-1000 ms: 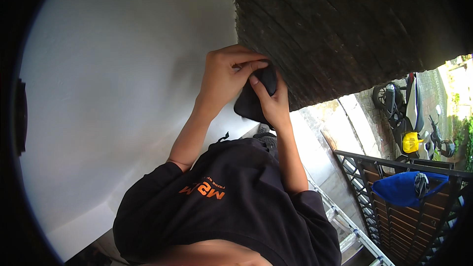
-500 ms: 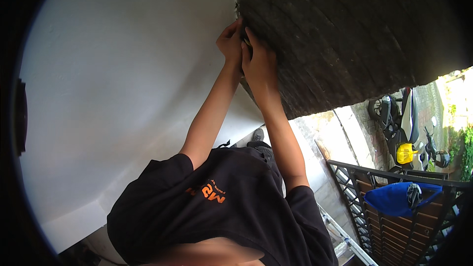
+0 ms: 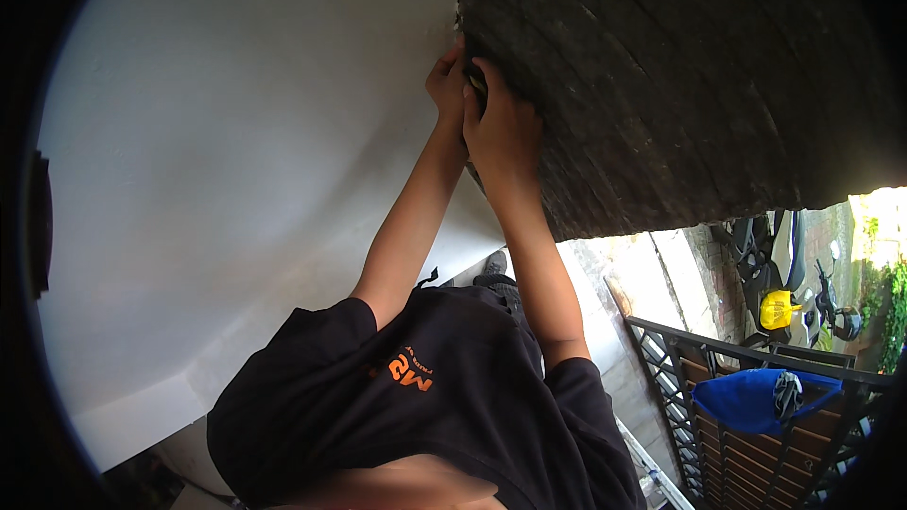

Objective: The person is painting the ceiling of a porch or outdoor room using a paint roller.

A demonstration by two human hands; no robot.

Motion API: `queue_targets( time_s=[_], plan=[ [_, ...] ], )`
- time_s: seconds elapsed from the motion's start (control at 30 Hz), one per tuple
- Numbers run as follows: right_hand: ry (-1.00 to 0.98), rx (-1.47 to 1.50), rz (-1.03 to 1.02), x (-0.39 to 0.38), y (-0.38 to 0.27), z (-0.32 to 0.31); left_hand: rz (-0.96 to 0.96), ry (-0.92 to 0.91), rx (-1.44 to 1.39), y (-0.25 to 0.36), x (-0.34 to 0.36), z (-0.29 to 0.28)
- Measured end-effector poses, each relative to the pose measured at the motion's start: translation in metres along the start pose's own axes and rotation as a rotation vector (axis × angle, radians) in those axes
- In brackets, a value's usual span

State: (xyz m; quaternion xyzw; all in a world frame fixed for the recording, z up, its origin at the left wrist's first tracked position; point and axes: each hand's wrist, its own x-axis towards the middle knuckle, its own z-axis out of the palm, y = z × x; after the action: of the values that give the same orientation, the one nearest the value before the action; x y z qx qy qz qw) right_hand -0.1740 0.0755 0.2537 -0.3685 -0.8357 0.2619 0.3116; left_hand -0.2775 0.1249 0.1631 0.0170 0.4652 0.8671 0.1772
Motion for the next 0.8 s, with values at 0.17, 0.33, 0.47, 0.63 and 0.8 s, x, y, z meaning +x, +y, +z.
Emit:
queue_targets(
  time_s=[0.17,0.33,0.47,0.63,0.8],
  plan=[
    [0.061,0.051,-0.067,0.002,0.009,0.006,0.035,-0.011,0.183,0.008,0.002,-0.008],
    [0.105,0.088,-0.099,0.003,0.016,0.017,0.183,-0.077,0.374,0.027,-0.010,-0.022],
    [0.116,0.112,-0.135,0.004,0.020,0.018,-0.233,-0.344,0.220,0.082,-0.047,-0.028],
    [0.090,0.128,-0.187,0.002,0.022,0.019,-0.254,-0.556,0.276,0.084,-0.053,-0.016],
    [0.065,0.099,-0.246,0.005,0.020,0.017,-0.232,-0.522,0.098,0.063,-0.044,-0.013]
  ],
)
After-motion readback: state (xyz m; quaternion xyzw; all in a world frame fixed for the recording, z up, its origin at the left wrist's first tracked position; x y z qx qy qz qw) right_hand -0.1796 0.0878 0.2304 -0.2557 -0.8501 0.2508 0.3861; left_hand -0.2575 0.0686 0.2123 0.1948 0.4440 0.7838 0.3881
